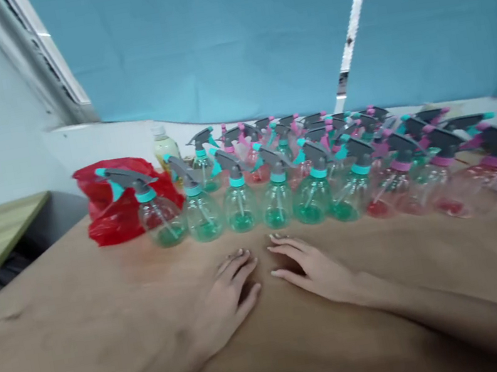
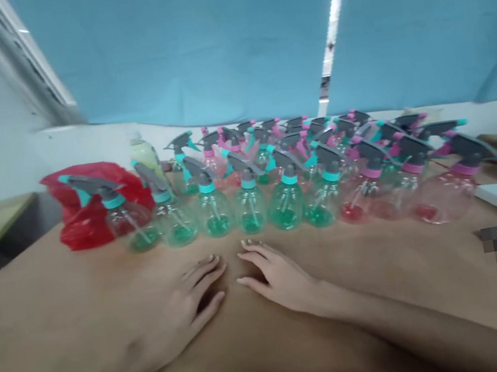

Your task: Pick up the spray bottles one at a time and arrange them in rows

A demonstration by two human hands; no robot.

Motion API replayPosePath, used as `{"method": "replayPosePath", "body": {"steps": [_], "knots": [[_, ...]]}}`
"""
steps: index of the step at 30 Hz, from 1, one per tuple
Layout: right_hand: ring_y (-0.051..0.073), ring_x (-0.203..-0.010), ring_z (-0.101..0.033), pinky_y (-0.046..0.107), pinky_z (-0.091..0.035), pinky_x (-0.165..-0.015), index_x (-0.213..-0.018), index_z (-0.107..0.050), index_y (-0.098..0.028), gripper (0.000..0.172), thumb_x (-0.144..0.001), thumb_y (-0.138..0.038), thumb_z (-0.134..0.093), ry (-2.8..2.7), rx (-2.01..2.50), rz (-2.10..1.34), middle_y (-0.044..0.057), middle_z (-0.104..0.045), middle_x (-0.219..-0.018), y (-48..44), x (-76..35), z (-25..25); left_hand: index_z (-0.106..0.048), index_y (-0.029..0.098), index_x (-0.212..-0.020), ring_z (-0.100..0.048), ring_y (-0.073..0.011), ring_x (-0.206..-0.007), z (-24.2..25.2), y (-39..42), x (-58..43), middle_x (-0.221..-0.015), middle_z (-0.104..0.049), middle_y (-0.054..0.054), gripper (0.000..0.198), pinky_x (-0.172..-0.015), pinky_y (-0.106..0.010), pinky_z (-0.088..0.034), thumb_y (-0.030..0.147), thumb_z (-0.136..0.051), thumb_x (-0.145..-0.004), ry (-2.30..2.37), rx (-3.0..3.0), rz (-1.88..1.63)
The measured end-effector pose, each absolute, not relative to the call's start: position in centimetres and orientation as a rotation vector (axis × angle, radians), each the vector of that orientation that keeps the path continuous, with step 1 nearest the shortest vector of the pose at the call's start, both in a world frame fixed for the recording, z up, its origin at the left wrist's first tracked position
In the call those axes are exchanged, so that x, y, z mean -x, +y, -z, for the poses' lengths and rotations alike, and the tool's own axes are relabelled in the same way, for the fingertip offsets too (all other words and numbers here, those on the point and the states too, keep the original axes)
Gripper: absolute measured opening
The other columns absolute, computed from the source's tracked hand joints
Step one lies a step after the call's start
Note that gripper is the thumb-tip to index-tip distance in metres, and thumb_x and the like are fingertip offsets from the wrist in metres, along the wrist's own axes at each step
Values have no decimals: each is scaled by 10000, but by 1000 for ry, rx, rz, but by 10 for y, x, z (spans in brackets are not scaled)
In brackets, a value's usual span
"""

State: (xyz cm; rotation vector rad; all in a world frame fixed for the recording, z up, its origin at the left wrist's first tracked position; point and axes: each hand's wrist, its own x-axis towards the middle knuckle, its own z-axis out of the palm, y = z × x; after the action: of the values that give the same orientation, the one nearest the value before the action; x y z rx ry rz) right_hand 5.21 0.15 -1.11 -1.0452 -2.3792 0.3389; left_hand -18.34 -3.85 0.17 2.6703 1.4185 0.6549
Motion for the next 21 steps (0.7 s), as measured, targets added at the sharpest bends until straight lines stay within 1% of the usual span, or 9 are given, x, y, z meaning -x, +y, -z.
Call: {"method": "replayPosePath", "body": {"steps": [4,5,6,7,9,12,15,18,21], "knots": [[251,-1347,-423,459,-354,-1123,-1287,-545,-117,481,-923,-428,-496,-2467,943,-319,145,-488,-1426,6,-7,7,-544,237,-1207,-555,-250,-1155,-1,-42,237,-1244,-590,-62,293,-1007,-461,-423,344,-465,-946,1636,-2377,-923],[258,-1349,-420,467,-350,-1124,-1277,-558,-113,481,-922,-432,-496,-2480,911,-319,150,-494,-1421,6,3,6,-554,244,-1158,-587,-250,-1091,0,-41,249,-1176,-609,-51,266,-967,-458,-454,367,-475,-936,1711,-2264,-1035],[264,-1349,-421,474,-350,-1123,-1270,-567,-113,482,-920,-436,-498,-2489,879,-328,152,-501,-1414,6,11,5,-573,237,-1042,-625,-254,-982,1,-38,261,-1043,-627,-43,228,-887,-453,-502,405,-497,-908,1800,-2136,-1234],[269,-1347,-424,479,-353,-1120,-1266,-573,-114,483,-917,-440,-501,-2493,847,-341,154,-511,-1404,7,19,3,-549,222,-1018,-626,-264,-950,2,-34,271,-1011,-604,-56,252,-831,-457,-525,437,-489,-902,1869,-2056,-1326],[273,-1349,-420,479,-360,-1117,-1264,-577,-106,492,-915,-445,-503,-2503,790,-371,158,-525,-1391,7,33,1,-495,206,-1079,-602,-299,-994,1,-24,287,-1056,-560,-86,340,-798,-476,-530,476,-521,-874,1972,-1952,-1441],[270,-1355,-413,475,-359,-1119,-1278,-567,-91,510,-919,-447,-494,-2521,729,-395,162,-526,-1388,7,48,-1,-453,207,-1175,-538,-343,-1107,-7,-5,301,-1185,-497,-118,536,-848,-500,-499,500,-651,-773,2107,-1804,-1627],[261,-1347,-426,472,-355,-1122,-1280,-567,-107,502,-920,-448,-493,-2526,690,-387,151,-535,-1382,8,58,-2,-470,199,-1201,-489,-361,-1170,-20,14,303,-1203,-503,-126,665,-924,-517,-444,548,-713,-690,2109,-1877,-1655],[257,-1339,-438,459,-356,-1123,-1257,-586,-121,489,-912,-457,-505,-2521,661,-368,144,-546,-1373,10,64,-1,-469,180,-1227,-500,-344,-1148,-31,30,299,-1190,-519,-132,694,-971,-514,-401,551,-724,-698,2163,-1992,-1592],[258,-1330,-449,453,-359,-1124,-1240,-599,-118,483,-906,-457,-518,-2518,636,-364,151,-564,-1352,10,65,-1,-446,162,-1261,-494,-356,-1157,-38,43,296,-1180,-539,-141,735,-968,-512,-397,555,-727,-708,2199,-2009,-1514]]}}
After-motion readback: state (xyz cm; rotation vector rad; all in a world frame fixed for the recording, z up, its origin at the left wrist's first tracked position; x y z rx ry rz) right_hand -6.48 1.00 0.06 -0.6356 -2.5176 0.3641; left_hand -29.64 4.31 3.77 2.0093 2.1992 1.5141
